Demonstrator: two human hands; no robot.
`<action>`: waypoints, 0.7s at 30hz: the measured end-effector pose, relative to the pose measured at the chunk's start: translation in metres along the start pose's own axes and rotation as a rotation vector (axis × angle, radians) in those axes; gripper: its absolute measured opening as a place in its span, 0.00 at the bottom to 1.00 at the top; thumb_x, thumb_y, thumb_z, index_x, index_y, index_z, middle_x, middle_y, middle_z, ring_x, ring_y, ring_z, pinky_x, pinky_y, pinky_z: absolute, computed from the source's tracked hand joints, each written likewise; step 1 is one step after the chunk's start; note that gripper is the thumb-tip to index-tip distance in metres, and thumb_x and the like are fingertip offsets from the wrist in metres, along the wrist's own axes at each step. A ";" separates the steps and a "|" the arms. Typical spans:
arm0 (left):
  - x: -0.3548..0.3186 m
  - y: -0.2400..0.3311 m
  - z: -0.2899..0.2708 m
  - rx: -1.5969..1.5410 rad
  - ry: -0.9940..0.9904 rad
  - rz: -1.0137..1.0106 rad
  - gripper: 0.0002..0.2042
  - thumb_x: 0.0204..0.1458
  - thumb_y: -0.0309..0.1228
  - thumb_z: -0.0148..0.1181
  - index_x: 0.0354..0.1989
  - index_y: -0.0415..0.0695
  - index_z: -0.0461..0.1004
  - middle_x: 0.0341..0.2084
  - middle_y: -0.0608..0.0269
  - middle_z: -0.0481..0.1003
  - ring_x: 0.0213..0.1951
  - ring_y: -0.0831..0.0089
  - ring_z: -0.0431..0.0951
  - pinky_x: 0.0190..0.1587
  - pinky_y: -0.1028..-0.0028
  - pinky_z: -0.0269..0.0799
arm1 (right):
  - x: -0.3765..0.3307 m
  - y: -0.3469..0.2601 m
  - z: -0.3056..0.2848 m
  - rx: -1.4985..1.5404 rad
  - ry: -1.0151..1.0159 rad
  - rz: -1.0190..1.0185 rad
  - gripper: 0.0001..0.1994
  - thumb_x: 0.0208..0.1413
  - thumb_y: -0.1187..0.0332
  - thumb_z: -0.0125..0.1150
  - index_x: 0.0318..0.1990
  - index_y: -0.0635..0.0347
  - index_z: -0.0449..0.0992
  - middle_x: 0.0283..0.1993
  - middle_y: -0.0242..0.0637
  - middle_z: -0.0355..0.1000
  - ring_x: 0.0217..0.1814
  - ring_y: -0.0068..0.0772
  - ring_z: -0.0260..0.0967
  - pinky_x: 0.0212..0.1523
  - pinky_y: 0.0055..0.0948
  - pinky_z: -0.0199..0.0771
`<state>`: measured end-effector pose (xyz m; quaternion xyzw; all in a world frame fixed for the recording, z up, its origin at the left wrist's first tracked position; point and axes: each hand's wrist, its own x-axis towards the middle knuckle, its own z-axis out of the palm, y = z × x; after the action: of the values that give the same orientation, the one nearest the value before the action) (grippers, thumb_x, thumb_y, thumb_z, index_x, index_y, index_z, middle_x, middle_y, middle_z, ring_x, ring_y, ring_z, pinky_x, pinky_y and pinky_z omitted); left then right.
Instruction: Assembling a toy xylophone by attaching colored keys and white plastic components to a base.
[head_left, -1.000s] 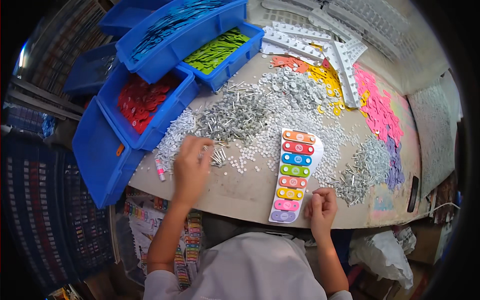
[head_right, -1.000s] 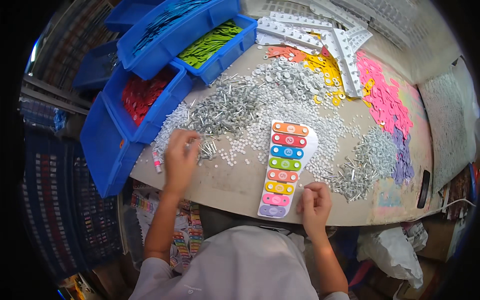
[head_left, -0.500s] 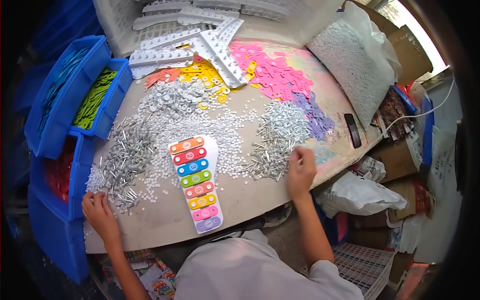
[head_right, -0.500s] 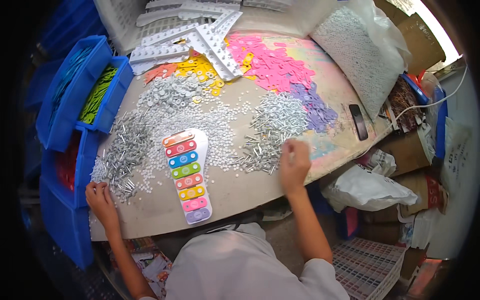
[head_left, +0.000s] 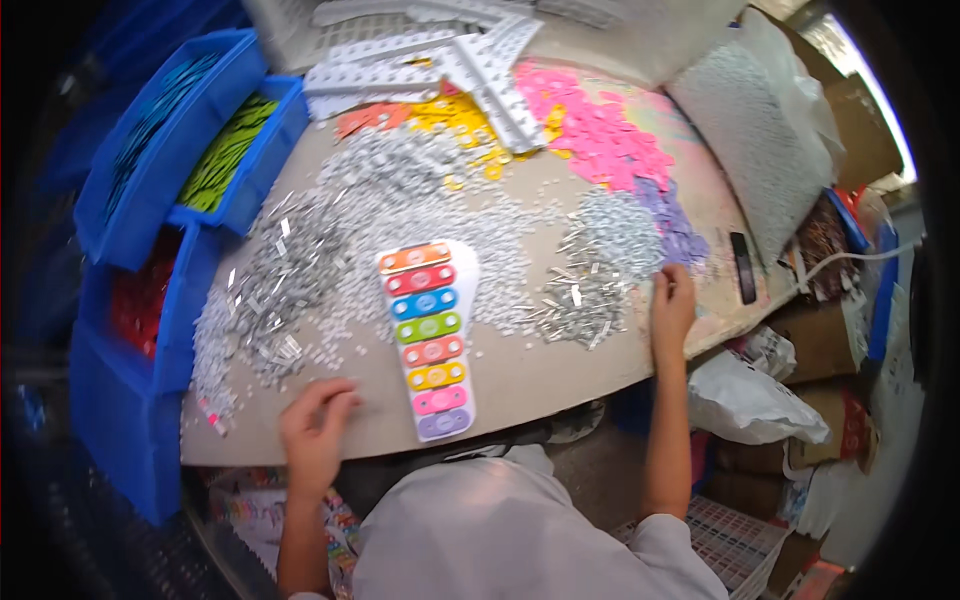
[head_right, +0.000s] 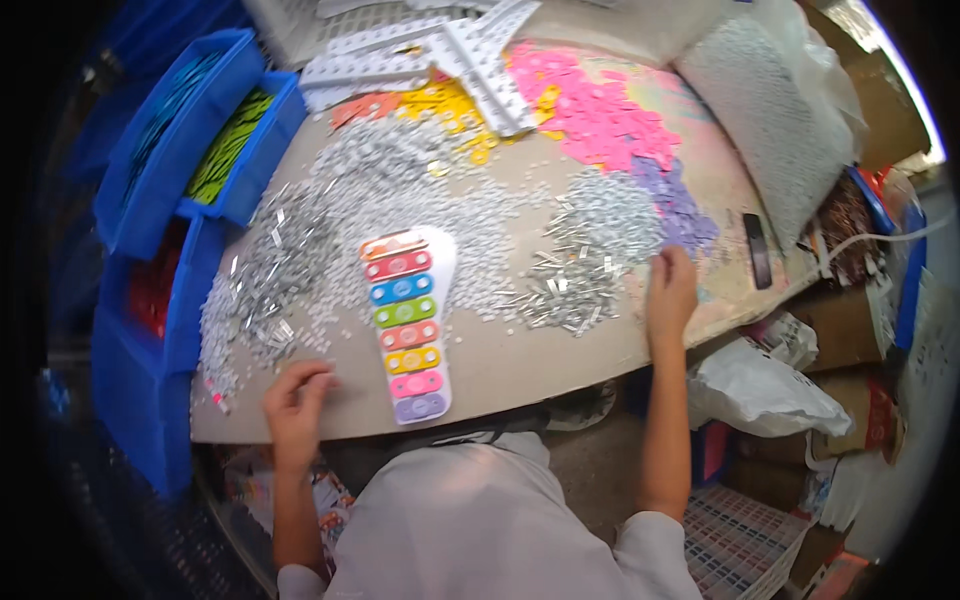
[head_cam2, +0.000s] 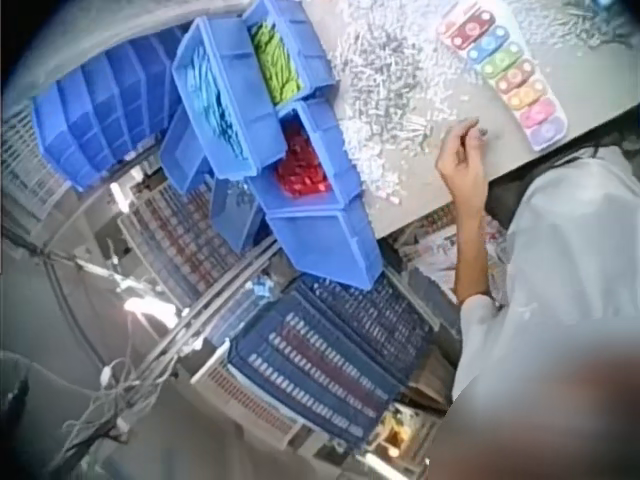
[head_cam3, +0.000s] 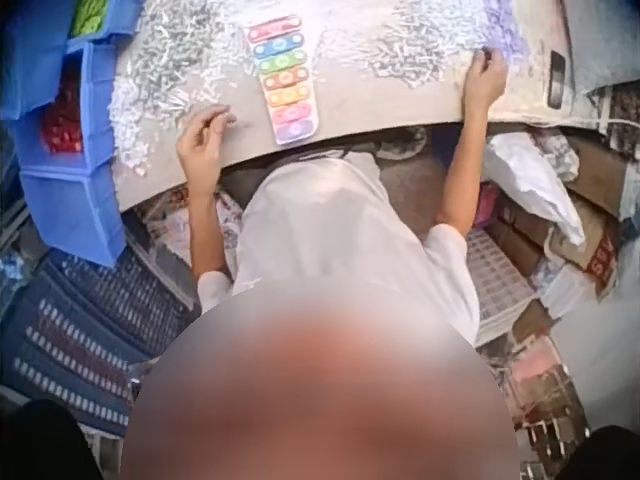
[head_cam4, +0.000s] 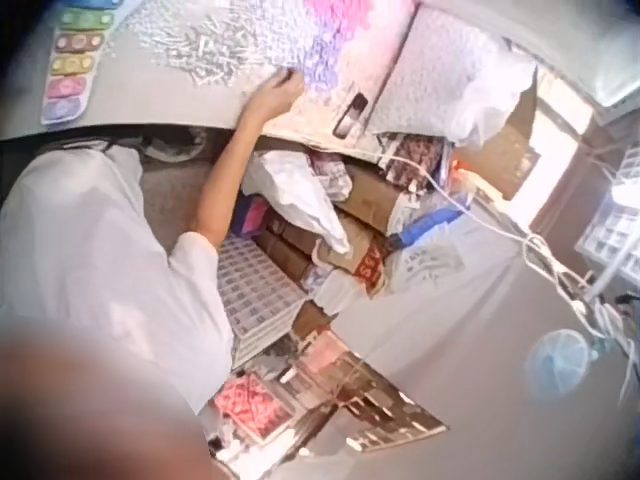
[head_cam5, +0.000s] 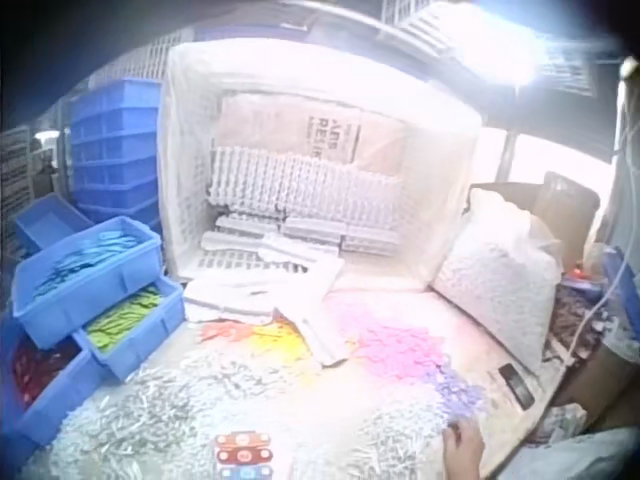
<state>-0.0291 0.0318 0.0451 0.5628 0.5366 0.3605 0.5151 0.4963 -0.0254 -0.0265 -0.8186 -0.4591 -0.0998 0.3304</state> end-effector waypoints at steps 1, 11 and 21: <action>0.000 0.000 0.005 -0.053 -0.085 -0.070 0.06 0.64 0.21 0.62 0.45 0.35 0.82 0.39 0.61 0.82 0.39 0.76 0.82 0.43 0.76 0.77 | -0.001 -0.003 -0.003 0.065 0.020 0.014 0.08 0.68 0.68 0.61 0.45 0.64 0.77 0.38 0.38 0.76 0.38 0.30 0.71 0.43 0.32 0.72; 0.000 -0.013 0.026 -0.405 -0.408 -0.312 0.07 0.62 0.21 0.65 0.47 0.34 0.81 0.39 0.60 0.84 0.41 0.77 0.84 0.40 0.80 0.75 | -0.085 -0.187 -0.041 0.851 -0.639 0.376 0.03 0.70 0.70 0.58 0.42 0.55 0.71 0.26 0.15 0.60 0.27 0.08 0.52 0.28 0.18 0.49; 0.000 -0.016 0.038 -0.450 -0.424 -0.293 0.06 0.63 0.21 0.64 0.46 0.33 0.80 0.38 0.62 0.82 0.40 0.77 0.82 0.46 0.77 0.79 | -0.124 -0.234 -0.026 1.107 -1.122 0.491 0.04 0.72 0.73 0.58 0.43 0.61 0.71 0.23 0.15 0.62 0.26 0.05 0.49 0.28 0.17 0.45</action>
<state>0.0031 0.0225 0.0216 0.4144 0.3995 0.2672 0.7728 0.2390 -0.0428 0.0409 -0.5427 -0.3464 0.6396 0.4201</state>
